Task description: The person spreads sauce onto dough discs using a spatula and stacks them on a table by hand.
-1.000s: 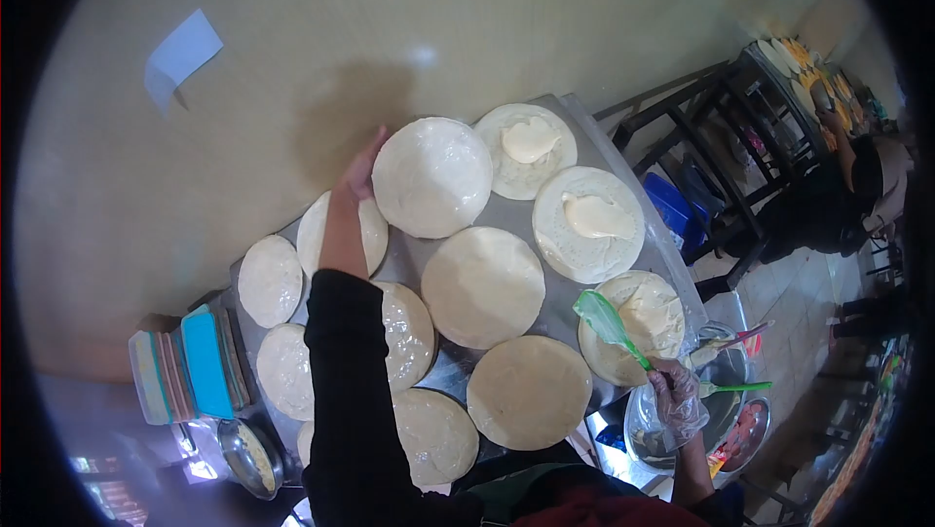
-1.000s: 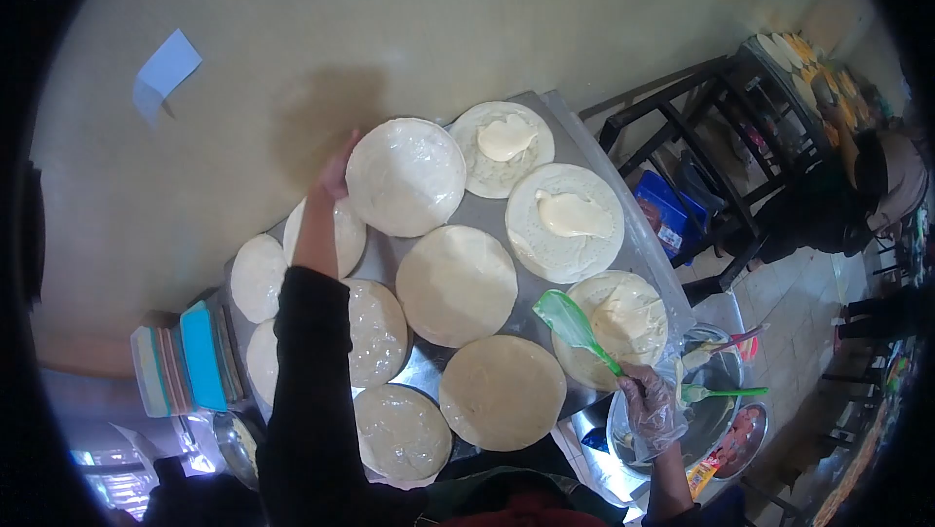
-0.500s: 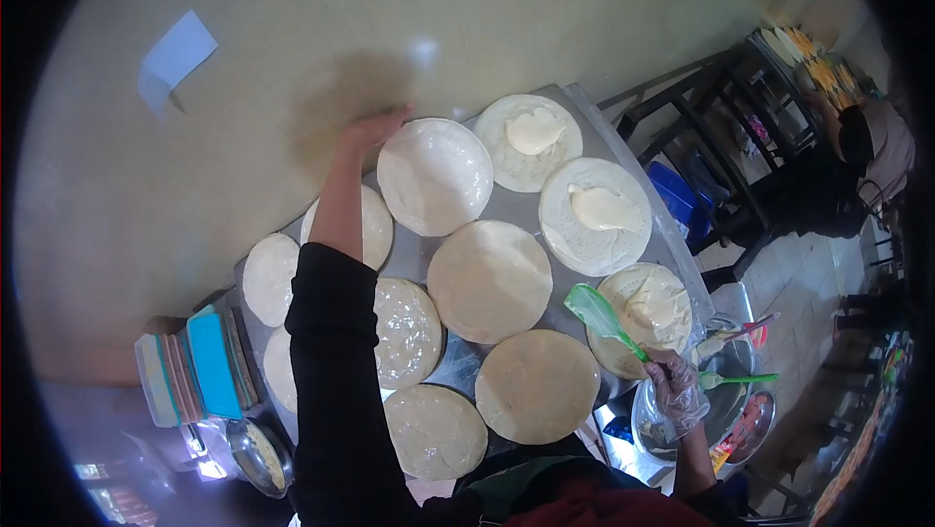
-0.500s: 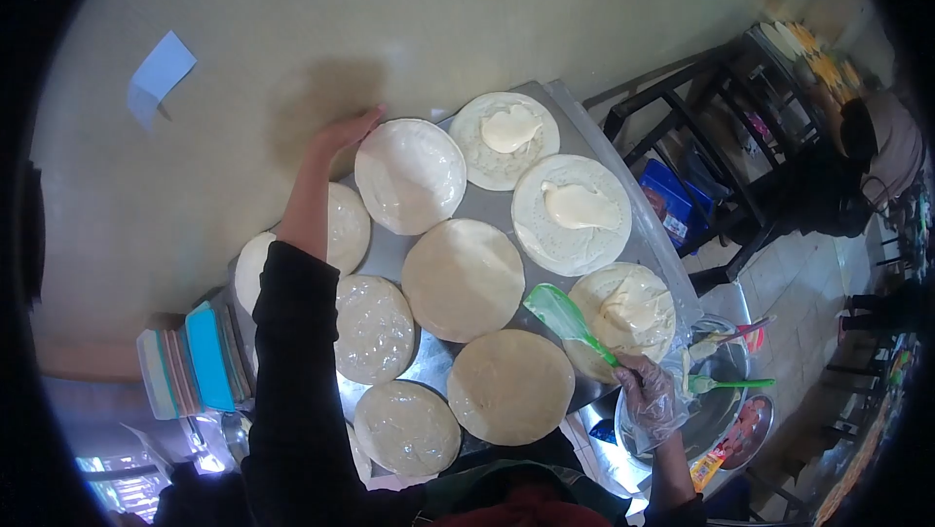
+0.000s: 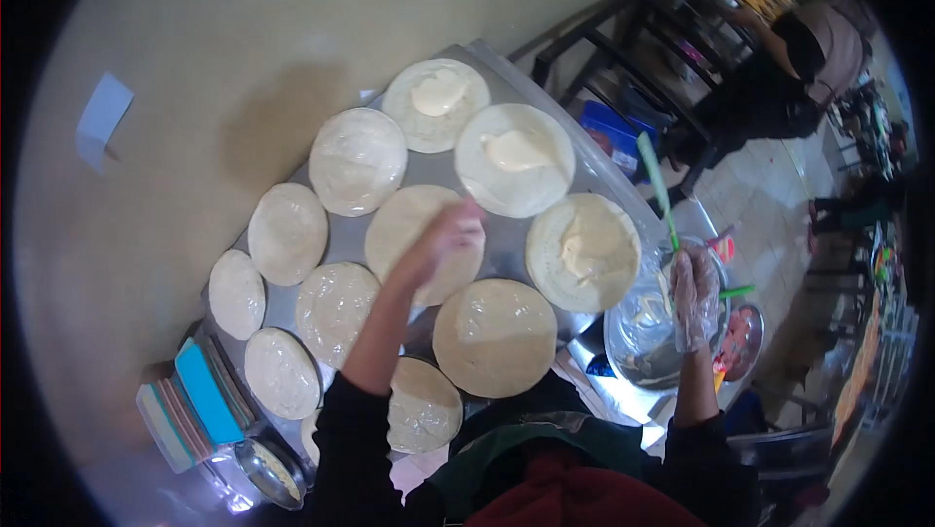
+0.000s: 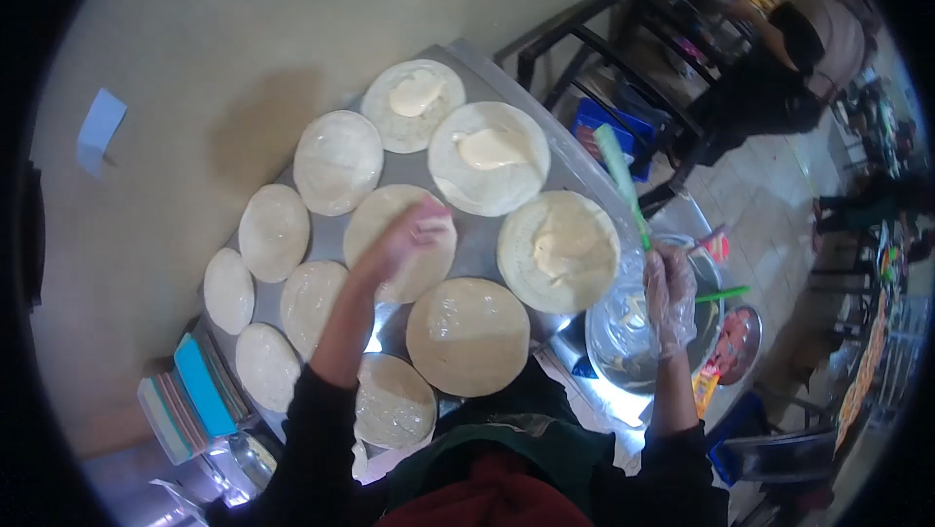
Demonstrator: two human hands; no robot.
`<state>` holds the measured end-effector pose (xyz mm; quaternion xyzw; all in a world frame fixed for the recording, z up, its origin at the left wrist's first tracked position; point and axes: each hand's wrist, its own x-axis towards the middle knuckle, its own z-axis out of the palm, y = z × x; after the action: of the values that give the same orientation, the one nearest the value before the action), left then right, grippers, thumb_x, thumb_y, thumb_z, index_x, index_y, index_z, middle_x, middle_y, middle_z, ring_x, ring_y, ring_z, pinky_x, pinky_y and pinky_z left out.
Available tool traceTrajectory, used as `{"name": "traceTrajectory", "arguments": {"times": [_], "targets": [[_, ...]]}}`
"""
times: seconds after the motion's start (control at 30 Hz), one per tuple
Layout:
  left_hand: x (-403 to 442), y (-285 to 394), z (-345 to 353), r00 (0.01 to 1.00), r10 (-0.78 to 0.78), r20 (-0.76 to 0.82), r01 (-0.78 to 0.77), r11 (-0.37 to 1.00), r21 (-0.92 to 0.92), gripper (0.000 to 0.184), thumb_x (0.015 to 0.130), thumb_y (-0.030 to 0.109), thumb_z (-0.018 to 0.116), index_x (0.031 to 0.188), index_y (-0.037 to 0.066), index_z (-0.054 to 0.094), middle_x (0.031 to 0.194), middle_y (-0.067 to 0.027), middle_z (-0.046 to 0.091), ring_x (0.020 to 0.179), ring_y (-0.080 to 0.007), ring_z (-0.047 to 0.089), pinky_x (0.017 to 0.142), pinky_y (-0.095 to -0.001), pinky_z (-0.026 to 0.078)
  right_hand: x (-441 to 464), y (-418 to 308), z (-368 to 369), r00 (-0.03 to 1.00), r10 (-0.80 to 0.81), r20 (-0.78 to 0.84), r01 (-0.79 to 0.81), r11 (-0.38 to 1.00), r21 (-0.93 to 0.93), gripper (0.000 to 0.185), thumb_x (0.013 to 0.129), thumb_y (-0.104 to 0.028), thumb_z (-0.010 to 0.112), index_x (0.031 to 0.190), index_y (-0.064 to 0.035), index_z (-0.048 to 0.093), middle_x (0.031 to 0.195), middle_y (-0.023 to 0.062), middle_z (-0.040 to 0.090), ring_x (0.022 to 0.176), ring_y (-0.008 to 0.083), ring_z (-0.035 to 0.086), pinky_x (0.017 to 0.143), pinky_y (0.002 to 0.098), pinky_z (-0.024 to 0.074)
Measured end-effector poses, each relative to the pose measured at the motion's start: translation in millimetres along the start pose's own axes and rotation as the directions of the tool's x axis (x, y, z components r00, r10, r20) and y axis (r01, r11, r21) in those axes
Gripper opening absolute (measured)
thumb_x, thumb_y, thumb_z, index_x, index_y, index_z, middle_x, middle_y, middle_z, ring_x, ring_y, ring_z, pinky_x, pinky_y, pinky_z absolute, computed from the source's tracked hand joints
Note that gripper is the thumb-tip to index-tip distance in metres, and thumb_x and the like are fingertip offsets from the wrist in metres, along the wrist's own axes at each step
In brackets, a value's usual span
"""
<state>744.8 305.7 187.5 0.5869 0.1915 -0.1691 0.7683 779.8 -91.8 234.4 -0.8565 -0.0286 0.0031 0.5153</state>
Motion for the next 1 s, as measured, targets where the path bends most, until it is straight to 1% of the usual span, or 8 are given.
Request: {"name": "traceTrajectory", "arguments": {"times": [0.07, 0.17, 0.23, 0.3, 0.33, 0.53, 0.83, 1.0], "targets": [[-18.4, -17.2, 52.3, 0.988, -0.154, 0.003, 0.155, 0.988, -0.024, 0.051, 0.1, 0.05, 0.048, 0.127, 0.007, 0.051, 0.128, -0.0076, 0.054, 0.109, -0.0202, 0.057, 0.092, -0.0312, 0.046, -0.8, -6.1, -9.9, 0.968, 0.233, -0.093, -0.233, 0.972, 0.012, 0.023, 0.101, -0.024, 0.056, 0.106, -0.0029, 0.063, 0.075, -0.0023, 0.05, 0.068, 0.0069, 0.047, 0.06, 0.0243, 0.0382], [-18.6, -48.4, 80.3, 0.989, -0.143, -0.032, 0.146, 0.985, 0.096, 0.063, 0.097, 0.057, 0.049, 0.129, 0.003, 0.049, 0.125, -0.0105, 0.055, 0.109, -0.0192, 0.056, 0.092, -0.0318, 0.045, -7.4, 31.1, -11.5, 0.984, 0.099, -0.147, -0.092, 0.994, 0.055, 0.028, 0.101, -0.03, 0.055, 0.11, -0.0036, 0.062, 0.071, -0.0024, 0.049, 0.069, 0.007, 0.047, 0.062, 0.0235, 0.0369], [-11.5, -45.6, 88.3, 0.991, -0.108, -0.08, 0.122, 0.972, 0.199, 0.07, 0.096, 0.057, 0.051, 0.13, -0.004, 0.045, 0.124, -0.0145, 0.056, 0.112, -0.0208, 0.057, 0.091, -0.0336, 0.047, -16.8, 64.8, -9.2, 0.975, 0.166, -0.145, -0.161, 0.986, 0.047, 0.036, 0.101, -0.036, 0.055, 0.115, -0.0028, 0.06, 0.071, 0.0006, 0.054, 0.07, 0.007, 0.047, 0.064, 0.023, 0.037], [-5.5, -39.8, 95.6, 0.995, -0.048, -0.087, 0.065, 0.975, 0.213, 0.072, 0.096, 0.057, 0.052, 0.13, -0.006, 0.044, 0.124, -0.016, 0.056, 0.113, -0.0223, 0.056, 0.094, -0.0345, 0.046, -33.9, 69.1, -2.1, 0.914, 0.379, -0.143, -0.38, 0.925, 0.021, 0.043, 0.1, -0.044, 0.053, 0.119, -0.006, 0.061, 0.076, 0.0007, 0.062, 0.061, 0.0065, 0.044, 0.057, 0.0238, 0.0358], [-3.2, -37.4, 99.0, 0.995, 0.012, -0.101, 0.01, 0.976, 0.216, 0.073, 0.096, 0.057, 0.052, 0.13, -0.008, 0.043, 0.124, -0.0176, 0.057, 0.115, -0.0239, 0.056, 0.097, -0.0353, 0.046, -44.8, 61.4, 1.0, 0.872, 0.476, -0.113, -0.468, 0.879, 0.087, 0.044, 0.1, -0.046, 0.052, 0.119, -0.0072, 0.061, 0.082, 0.0029, 0.067, 0.066, 0.0065, 0.045, 0.065, 0.0238, 0.0377], [8.1, -45.2, 98.3, 0.99, -0.014, -0.142, 0.063, 0.936, 0.345, 0.078, 0.092, 0.064, 0.053, 0.13, -0.004, 0.045, 0.123, -0.0146, 0.057, 0.099, -0.0198, 0.054, 0.093, -0.0332, 0.045, -70.2, 87.3, 19.9, 0.94, 0.297, -0.166, -0.279, 0.953, 0.122, 0.045, 0.1, -0.042, 0.052, 0.124, -0.0038, 0.055, 0.084, 0.0038, 0.068, 0.071, 0.0084, 0.048, 0.072, 0.0254, 0.0396], [-6.2, -58.3, 105.0, 0.996, 0.008, -0.09, 0.019, 0.956, 0.292, 0.073, 0.094, 0.058, 0.054, 0.129, -0.005, 0.046, 0.121, -0.0158, 0.059, 0.109, -0.0212, 0.057, 0.095, -0.032, 0.045, -71.4, 85.1, 7.3, 0.96, 0.251, -0.121, -0.233, 0.962, 0.145, 0.043, 0.1, -0.034, 0.056, 0.125, 0.0004, 0.053, 0.083, 0.0059, 0.063, 0.086, 0.0135, 0.059, 0.085, 0.0295, 0.0422], [42.5, -4.9, 39.9, 0.868, 0.158, -0.47, -0.125, 0.987, 0.101, 0.046, 0.096, 0.053, 0.052, 0.095, 0.007, 0.06, 0.078, -0.0005, 0.055, 0.071, -0.0123, 0.051, 0.064, -0.0284, 0.04, -64.1, 86.6, 7.2, 0.953, 0.248, -0.174, -0.224, 0.963, 0.148, 0.041, 0.1, -0.033, 0.055, 0.126, -0.0012, 0.053, 0.079, 0.0034, 0.062, 0.074, 0.008, 0.052, 0.07, 0.0238, 0.0403]]}}
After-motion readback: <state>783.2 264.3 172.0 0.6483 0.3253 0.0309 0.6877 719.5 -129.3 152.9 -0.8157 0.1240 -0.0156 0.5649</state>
